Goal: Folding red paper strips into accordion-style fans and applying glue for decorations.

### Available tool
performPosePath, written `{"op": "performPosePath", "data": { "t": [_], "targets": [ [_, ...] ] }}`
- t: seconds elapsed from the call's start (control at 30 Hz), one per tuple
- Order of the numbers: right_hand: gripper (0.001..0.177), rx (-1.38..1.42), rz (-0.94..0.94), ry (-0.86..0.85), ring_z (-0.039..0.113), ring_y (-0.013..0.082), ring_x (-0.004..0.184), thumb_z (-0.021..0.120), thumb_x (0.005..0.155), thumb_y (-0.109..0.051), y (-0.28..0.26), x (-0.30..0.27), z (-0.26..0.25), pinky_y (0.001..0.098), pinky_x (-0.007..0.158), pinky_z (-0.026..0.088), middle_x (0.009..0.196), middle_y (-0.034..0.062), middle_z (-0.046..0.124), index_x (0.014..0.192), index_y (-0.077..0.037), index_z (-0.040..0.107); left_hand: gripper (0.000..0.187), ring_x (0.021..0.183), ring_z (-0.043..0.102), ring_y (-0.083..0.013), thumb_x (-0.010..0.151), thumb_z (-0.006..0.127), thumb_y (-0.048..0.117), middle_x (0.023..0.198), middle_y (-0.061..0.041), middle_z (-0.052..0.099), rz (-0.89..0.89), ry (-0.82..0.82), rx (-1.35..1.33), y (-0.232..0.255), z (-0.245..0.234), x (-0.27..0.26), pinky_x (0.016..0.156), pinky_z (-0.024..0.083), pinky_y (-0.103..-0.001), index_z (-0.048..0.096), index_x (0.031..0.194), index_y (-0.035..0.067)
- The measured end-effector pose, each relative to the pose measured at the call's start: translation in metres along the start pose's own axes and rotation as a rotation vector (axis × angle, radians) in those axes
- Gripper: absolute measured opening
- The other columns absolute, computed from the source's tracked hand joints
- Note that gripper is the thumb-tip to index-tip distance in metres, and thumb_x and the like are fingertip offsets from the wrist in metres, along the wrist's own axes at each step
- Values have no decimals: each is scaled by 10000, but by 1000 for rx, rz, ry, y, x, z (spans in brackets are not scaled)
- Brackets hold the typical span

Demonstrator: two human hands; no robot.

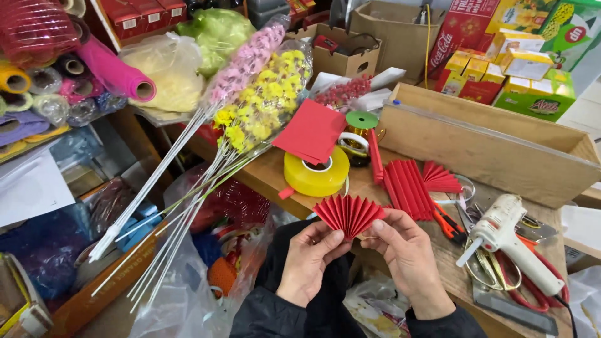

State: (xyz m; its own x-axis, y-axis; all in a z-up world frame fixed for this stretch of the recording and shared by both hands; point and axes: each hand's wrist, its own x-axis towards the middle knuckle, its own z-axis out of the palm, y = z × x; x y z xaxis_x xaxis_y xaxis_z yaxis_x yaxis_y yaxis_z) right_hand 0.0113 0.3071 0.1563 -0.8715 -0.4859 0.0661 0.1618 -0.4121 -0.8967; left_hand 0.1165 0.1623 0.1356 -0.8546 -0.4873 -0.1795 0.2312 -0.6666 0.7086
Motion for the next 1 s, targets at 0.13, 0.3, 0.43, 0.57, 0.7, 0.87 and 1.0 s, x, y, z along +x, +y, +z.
{"op": "performPosePath", "data": {
  "t": [0.13,0.3,0.43,0.57,0.7,0.87,1.0],
  "targets": [
    [157,116,56,37,714,264,755,703,956,-72,7,1,-9,447,757,640,820,164,714,1094,-28,645,192,931,780,-364,883,770,-22,1026,-209,774,2,-29,-153,-24,-14,14,908,670,-447,736,1071,-42],
    [226,135,115,99,731,303,815,691,956,-76,15,1,-12,470,789,637,876,184,725,1172,-43,633,187,943,778,-388,893,761,-16,1059,-217,765,34,-17,-171,-21,-12,9,891,671,-427,733,1075,-50],
    [254,109,107,144,712,319,815,664,960,-32,15,0,-8,518,824,641,909,209,709,1209,9,631,174,893,794,-310,881,803,22,1008,-171,777,93,14,-59,-23,-12,10,716,664,-339,739,1041,-3],
    [223,90,98,109,718,337,831,625,970,4,21,0,-12,536,854,639,876,222,709,1186,53,649,227,831,757,-253,868,805,-19,962,-155,771,133,36,-42,-28,-15,17,715,659,-343,746,1087,-24],
    [322,86,162,181,706,362,890,607,963,-4,8,-5,1,529,833,610,1039,240,713,1284,25,610,237,824,764,-257,841,816,-44,947,-162,783,201,54,18,-24,-14,18,716,665,-372,757,1069,-20],
    [389,0,238,204,674,332,871,589,984,-42,-8,-11,12,481,797,586,1108,245,719,1354,69,635,310,814,769,-269,829,819,-25,986,-195,803,294,69,47,-7,-17,27,693,669,-380,758,1133,-30],
    [482,-57,203,67,683,287,847,671,928,-55,1,-1,10,438,730,593,1090,214,726,1406,-3,633,375,844,759,-248,835,817,5,1003,-183,795,271,4,179,-5,-16,22,664,670,-367,730,1199,-12]
  ]
}}
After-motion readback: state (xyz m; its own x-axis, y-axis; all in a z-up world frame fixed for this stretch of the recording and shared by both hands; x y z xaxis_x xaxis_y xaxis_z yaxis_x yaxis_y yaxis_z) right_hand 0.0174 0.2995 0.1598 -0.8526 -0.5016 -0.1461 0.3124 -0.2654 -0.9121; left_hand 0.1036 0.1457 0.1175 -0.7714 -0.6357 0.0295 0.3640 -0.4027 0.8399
